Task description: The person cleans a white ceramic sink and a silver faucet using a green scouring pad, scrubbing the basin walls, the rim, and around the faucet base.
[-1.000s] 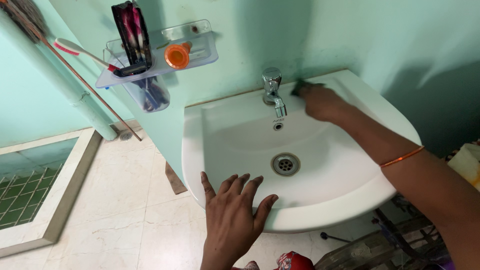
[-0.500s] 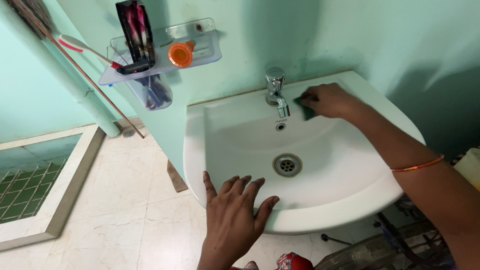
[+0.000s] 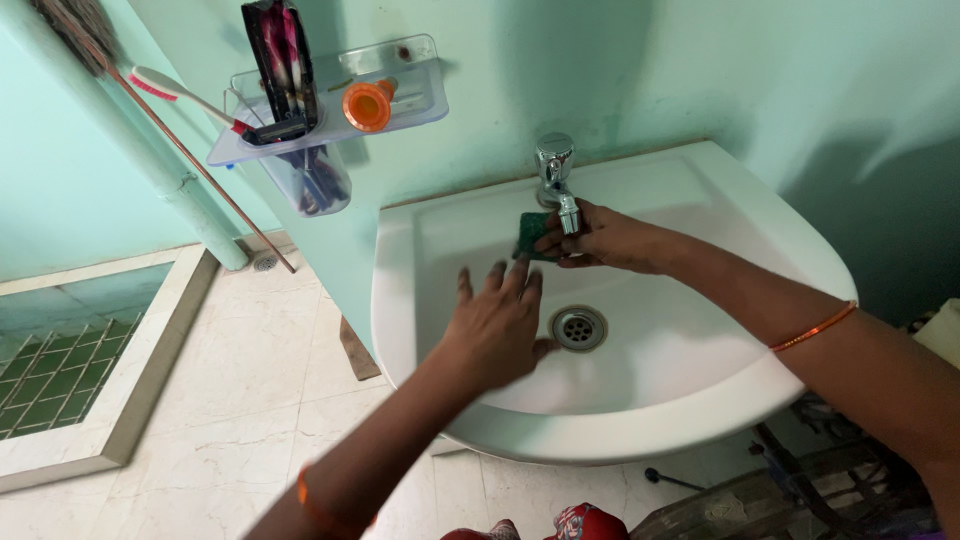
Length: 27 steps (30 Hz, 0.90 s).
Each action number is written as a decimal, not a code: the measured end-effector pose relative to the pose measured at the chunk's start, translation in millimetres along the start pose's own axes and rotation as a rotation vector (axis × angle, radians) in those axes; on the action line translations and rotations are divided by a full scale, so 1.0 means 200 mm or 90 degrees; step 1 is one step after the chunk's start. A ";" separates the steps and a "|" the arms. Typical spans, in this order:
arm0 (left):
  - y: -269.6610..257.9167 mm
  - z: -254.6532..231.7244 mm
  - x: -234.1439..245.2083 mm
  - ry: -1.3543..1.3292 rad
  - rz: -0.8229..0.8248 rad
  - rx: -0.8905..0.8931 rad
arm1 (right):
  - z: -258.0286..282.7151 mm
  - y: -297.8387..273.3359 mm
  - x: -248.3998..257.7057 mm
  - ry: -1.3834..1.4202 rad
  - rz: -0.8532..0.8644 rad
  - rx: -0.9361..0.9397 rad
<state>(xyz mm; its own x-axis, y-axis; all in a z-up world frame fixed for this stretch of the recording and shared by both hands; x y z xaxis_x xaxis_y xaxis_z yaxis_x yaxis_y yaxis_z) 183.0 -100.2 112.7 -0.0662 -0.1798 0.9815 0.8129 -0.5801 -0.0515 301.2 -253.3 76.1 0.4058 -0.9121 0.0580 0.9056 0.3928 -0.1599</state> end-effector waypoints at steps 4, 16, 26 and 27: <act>0.21 0.05 -0.09 0.044 -0.017 0.008 | 0.01 -0.01 -0.02 0.003 -0.005 -0.008; 0.40 0.21 -0.13 0.185 0.005 0.049 | 0.14 -0.05 0.14 -0.351 -0.114 0.011; 0.29 0.57 -0.17 0.221 0.057 0.226 | 0.19 -0.12 0.15 -0.586 -0.142 -0.038; 0.26 0.58 -0.17 0.217 0.070 0.243 | 0.19 -0.12 0.15 -0.594 -0.138 -0.033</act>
<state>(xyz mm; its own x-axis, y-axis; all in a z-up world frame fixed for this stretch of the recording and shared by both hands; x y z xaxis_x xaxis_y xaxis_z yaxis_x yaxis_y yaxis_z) 294.6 -30.8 97.4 -0.1017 -0.5088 0.8548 0.9744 -0.2241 -0.0175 295.8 -285.0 119.2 0.1849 -0.4949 0.8491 0.9749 0.2010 -0.0952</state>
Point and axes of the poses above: each hand's wrist, its own y-axis towards the middle knuckle, its own x-axis out of the back of the hand, z = x × y, the point moved 7 cm from there along y, towards the middle knuckle, and after that the axes turned 8 degrees about y, right-handed, at the moved point
